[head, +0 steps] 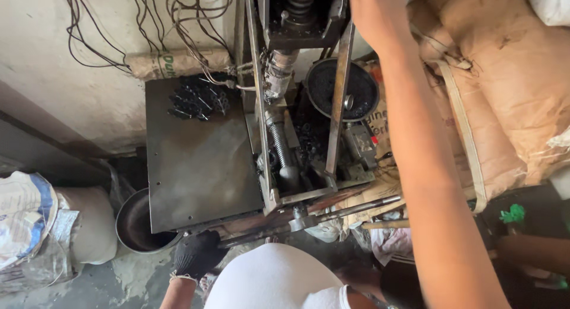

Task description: The person operates a manual press machine by turning a crank handle to process small metal parts. They repeatedly pick up parts from a tray, place them into the machine, and then remove them after processing.

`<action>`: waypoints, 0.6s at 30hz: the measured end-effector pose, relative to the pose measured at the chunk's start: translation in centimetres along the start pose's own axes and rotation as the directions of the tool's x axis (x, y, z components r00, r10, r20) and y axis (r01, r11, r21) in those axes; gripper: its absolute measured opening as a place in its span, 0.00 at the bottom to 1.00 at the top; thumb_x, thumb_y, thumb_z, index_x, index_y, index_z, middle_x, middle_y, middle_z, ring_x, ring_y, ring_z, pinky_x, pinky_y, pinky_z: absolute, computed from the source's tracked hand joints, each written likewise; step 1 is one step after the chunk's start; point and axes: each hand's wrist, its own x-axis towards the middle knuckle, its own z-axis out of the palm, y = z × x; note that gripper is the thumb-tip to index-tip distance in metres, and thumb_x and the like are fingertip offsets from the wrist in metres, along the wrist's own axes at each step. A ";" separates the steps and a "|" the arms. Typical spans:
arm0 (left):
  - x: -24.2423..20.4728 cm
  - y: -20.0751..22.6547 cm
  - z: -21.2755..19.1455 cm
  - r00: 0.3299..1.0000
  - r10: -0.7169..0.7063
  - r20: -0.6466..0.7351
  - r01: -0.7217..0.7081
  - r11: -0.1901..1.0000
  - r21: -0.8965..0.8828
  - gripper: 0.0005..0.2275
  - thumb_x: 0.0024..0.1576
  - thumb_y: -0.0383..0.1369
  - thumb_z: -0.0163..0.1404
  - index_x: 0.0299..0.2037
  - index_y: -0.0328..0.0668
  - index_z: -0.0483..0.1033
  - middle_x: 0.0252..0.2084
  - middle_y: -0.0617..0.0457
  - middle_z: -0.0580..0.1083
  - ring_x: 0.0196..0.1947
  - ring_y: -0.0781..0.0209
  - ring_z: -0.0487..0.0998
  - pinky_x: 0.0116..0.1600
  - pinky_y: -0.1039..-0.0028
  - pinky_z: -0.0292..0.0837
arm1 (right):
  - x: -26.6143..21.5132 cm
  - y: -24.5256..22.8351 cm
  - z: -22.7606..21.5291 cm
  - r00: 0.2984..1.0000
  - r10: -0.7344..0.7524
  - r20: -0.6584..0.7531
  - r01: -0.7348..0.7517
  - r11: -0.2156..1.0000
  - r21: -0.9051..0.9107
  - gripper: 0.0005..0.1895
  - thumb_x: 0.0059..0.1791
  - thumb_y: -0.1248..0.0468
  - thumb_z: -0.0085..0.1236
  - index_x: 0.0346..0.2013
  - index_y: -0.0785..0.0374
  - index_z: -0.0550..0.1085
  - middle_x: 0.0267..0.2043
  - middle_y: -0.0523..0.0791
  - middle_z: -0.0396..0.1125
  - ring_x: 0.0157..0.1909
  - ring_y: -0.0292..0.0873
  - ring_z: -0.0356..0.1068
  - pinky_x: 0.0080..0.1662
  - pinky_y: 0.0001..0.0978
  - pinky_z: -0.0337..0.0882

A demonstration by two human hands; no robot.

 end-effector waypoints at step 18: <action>2.8 -3.3 -0.4 0.906 0.221 0.362 -0.260 0.964 0.062 0.17 0.55 0.50 0.46 0.30 0.50 0.83 0.34 0.45 0.80 0.38 0.44 0.81 0.46 0.53 0.75 | -50.8 0.8 5.1 -0.200 0.787 0.584 -0.209 -0.616 0.759 0.24 0.56 0.35 0.50 0.28 0.48 0.65 0.20 0.35 0.53 0.17 0.37 0.52 0.26 0.34 0.61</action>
